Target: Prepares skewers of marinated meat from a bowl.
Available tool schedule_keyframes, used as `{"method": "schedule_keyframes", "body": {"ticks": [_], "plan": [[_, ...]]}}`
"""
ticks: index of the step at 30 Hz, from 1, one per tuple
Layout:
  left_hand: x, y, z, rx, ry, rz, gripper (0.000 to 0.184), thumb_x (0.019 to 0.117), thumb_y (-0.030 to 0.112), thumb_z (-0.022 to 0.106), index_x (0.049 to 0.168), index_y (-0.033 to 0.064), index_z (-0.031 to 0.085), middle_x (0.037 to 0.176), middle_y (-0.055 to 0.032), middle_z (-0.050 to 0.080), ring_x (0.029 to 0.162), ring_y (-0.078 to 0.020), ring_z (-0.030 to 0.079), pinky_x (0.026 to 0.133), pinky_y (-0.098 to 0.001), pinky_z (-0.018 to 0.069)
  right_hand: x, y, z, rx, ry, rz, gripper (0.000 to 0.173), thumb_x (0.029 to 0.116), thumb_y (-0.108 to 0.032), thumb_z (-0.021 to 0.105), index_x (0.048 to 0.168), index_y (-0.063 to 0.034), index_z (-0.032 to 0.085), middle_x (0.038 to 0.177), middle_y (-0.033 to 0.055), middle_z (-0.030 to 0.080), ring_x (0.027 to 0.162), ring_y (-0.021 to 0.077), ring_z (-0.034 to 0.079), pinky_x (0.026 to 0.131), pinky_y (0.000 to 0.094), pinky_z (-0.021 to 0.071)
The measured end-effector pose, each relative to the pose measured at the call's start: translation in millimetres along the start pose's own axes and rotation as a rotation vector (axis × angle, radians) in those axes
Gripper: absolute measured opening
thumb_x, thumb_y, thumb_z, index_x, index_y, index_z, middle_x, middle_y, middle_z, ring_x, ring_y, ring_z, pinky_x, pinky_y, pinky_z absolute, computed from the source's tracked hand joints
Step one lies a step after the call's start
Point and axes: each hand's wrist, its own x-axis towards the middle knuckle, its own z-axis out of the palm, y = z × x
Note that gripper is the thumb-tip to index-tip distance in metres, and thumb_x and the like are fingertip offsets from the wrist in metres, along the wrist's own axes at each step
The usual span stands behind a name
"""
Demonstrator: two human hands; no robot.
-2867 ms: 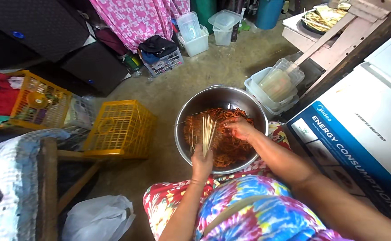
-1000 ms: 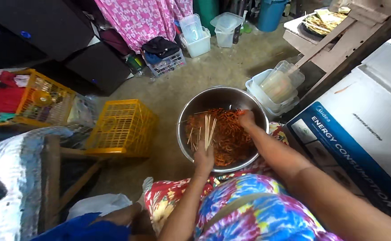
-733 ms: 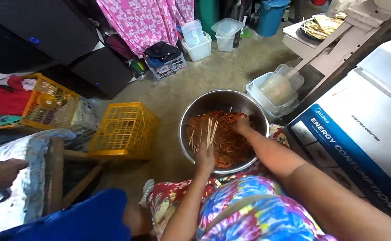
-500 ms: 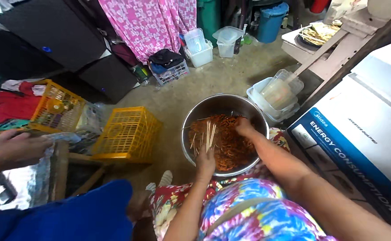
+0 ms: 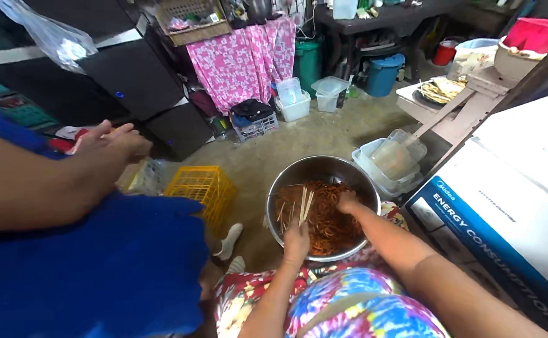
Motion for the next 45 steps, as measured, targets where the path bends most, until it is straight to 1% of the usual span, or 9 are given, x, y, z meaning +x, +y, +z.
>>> {"method": "schedule_keyframes", "body": {"ticks": [4, 8, 14, 21, 29, 34, 37, 42, 45], "plan": [[0, -1, -1, -0.029, 0.023, 0.004, 0.032, 0.108, 0.02, 0.049, 0.127, -0.0024, 0.059, 0.099, -0.0216, 0.069, 0.093, -0.0333, 0.069, 0.089, -0.0518, 0.0543, -4, 1, 1, 0.048, -0.02, -0.024, 0.057, 0.0916, -0.022, 0.07, 0.137, 0.0078, 0.054, 0.153, 0.0315, 0.04, 0.146, 0.0484, 0.032, 0.114, 0.0653, 0.0356], [0, -4, -1, -0.063, 0.061, 0.023, 0.033, 0.1074, 0.018, 0.049, 0.13, -0.0034, 0.058, 0.103, -0.0239, 0.069, 0.096, -0.0355, 0.069, 0.091, -0.0536, 0.0538, -12, -1, -14, 0.519, 0.079, -0.096, 0.041, 0.0913, -0.011, 0.07, 0.127, 0.0074, 0.06, 0.131, 0.0288, 0.059, 0.124, 0.0401, 0.057, 0.104, 0.0584, 0.0462], [-1, -5, 0, -0.09, 0.122, 0.063, 0.032, 0.1066, 0.017, 0.051, 0.128, -0.0058, 0.059, 0.1, -0.0247, 0.069, 0.094, -0.0366, 0.069, 0.09, -0.0552, 0.0536, -72, -27, -105, 0.912, 0.174, -0.401, 0.015, 0.0992, -0.002, 0.059, 0.113, 0.0059, 0.06, 0.1, 0.0104, 0.064, 0.084, 0.0135, 0.063, 0.079, 0.0305, 0.0561], [-3, -9, 3, -0.111, 0.172, 0.065, 0.029, 0.1049, 0.013, 0.051, 0.124, -0.0073, 0.059, 0.095, -0.0237, 0.068, 0.089, -0.0342, 0.069, 0.085, -0.0535, 0.0545, -123, -47, -173, 1.193, 0.182, -0.76, 0.011, 0.1014, 0.004, 0.048, 0.104, -0.0014, 0.057, 0.092, 0.0083, 0.069, 0.081, 0.0197, 0.07, 0.076, 0.038, 0.0618], [-3, -13, 4, -0.156, 0.176, 0.074, 0.027, 0.1027, 0.012, 0.055, 0.122, -0.0058, 0.06, 0.09, -0.0209, 0.068, 0.081, -0.032, 0.068, 0.079, -0.0528, 0.0555, -76, -27, -82, 1.257, -0.084, -0.553, 0.022, 0.0973, 0.003, 0.046, 0.117, 0.0022, 0.056, 0.099, 0.0098, 0.065, 0.082, 0.0203, 0.066, 0.078, 0.039, 0.0589], [-2, -16, 6, -0.147, 0.17, 0.088, 0.027, 0.1013, 0.011, 0.058, 0.122, -0.0059, 0.062, 0.088, -0.0213, 0.068, 0.079, -0.0322, 0.068, 0.077, -0.0543, 0.0555, -44, -15, -7, 1.381, -0.33, -0.172, 0.032, 0.1106, -0.033, 0.042, 0.11, -0.0068, 0.059, 0.074, -0.0003, 0.057, 0.057, 0.0099, 0.053, 0.055, 0.0266, 0.0502], [0, -18, 7, -0.199, 0.171, 0.084, 0.023, 0.1011, 0.009, 0.057, 0.116, -0.008, 0.064, 0.075, -0.0167, 0.063, 0.063, -0.0255, 0.061, 0.065, -0.0479, 0.053, -30, -5, 11, 1.419, -0.464, -0.129, 0.034, 0.1104, -0.027, 0.039, 0.108, -0.0044, 0.064, 0.057, -0.0031, 0.048, 0.048, 0.01, 0.049, 0.052, 0.0275, 0.0501], [-7, -1, 4, -0.208, 0.168, 0.121, 0.023, 0.0997, 0.007, 0.055, 0.115, -0.0095, 0.062, 0.07, -0.0144, 0.064, 0.057, -0.0219, 0.063, 0.06, -0.0431, 0.0556, -29, -3, 11, 1.251, -0.372, -0.311, 0.025, 0.1027, -0.005, 0.053, 0.127, -0.0008, 0.057, 0.095, 0.0073, 0.066, 0.079, 0.0181, 0.066, 0.078, 0.0403, 0.0589], [-5, -7, 8, -0.23, 0.199, 0.217, 0.024, 0.0978, 0.004, 0.055, 0.113, -0.0136, 0.062, 0.073, -0.0181, 0.065, 0.06, -0.0221, 0.064, 0.062, -0.0433, 0.0563, -31, -5, 14, 1.191, -0.231, -0.394, 0.021, 0.095, 0.006, 0.057, 0.115, 0.0046, 0.062, 0.1, 0.01, 0.07, 0.085, 0.0171, 0.068, 0.08, 0.0361, 0.0567]]}}
